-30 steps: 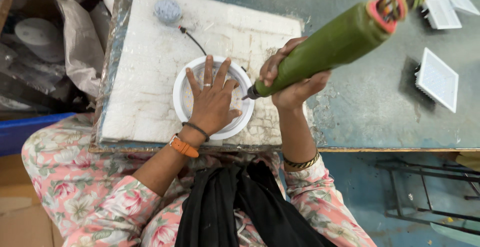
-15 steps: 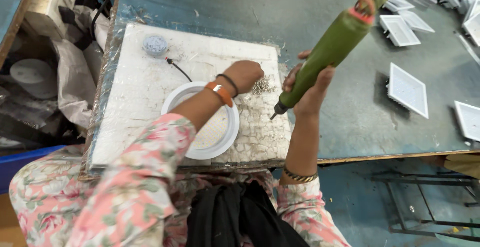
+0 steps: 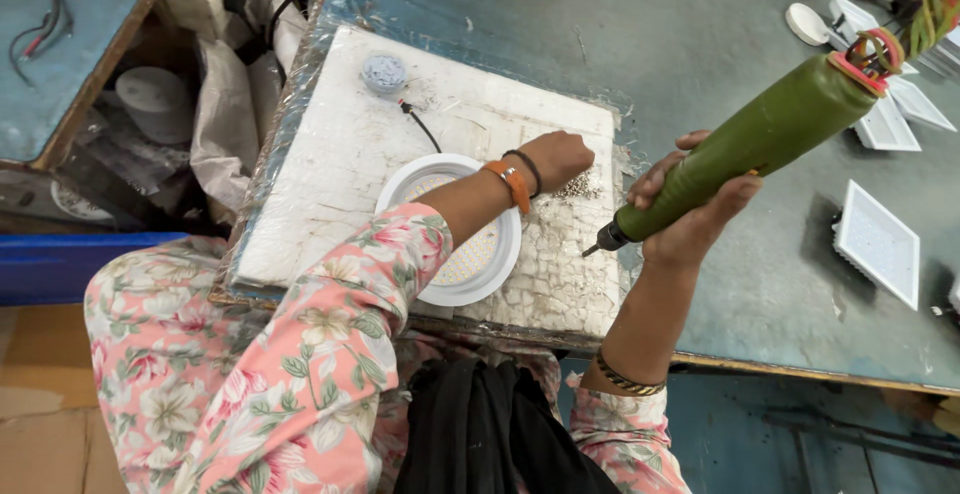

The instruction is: The person assembles a circular LED light fixture by securing components with a green power drill. They place the fixture on a work surface, drill screws into the base, and attach a wire connector to the back.

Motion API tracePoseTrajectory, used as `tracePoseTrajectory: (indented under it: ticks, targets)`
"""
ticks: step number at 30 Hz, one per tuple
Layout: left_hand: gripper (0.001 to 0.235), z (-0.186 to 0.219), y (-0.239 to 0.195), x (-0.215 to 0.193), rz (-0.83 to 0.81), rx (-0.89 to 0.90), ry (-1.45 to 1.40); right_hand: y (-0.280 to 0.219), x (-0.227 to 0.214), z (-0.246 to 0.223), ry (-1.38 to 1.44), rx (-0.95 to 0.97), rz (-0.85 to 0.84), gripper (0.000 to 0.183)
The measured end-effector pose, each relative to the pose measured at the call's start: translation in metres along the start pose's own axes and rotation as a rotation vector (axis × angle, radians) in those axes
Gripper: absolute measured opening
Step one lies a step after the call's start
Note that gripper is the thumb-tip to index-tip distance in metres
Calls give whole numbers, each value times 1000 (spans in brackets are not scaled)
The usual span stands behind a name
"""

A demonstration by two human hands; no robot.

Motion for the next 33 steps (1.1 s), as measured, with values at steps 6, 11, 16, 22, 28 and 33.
tracePoseTrajectory:
  ticks: [6, 11, 16, 22, 28, 33]
  targets:
    - [7, -34, -32, -49, -91, -139, -355, 7, 9, 11, 21, 9, -7, 87]
    - [8, -38, -48, -49, -117, -198, -384, 17, 20, 21, 34, -2, 4, 85]
    - [11, -28, -22, -35, 25, -137, -357, 21, 28, 21, 34, 21, -20, 84]
    - [13, -27, -42, -59, 17, -148, -476, 16, 21, 8, -6, -4, 22, 83]
    - [16, -14, -121, -107, -142, -164, -568, 17, 21, 10, 48, -6, 0, 83]
    - [15, -6, -178, -117, -223, -288, -358, 24, 43, 23, 86, 9, -48, 84]
Point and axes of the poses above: each hand's wrist, its own y-axis towards the middle knuckle, its own x-axis out of the palm, z = x × y, the point moved 3 cm from there along y, towards the middle knuckle, and after that the axes turned 10 degrees about -z, right-handed, at the moved point
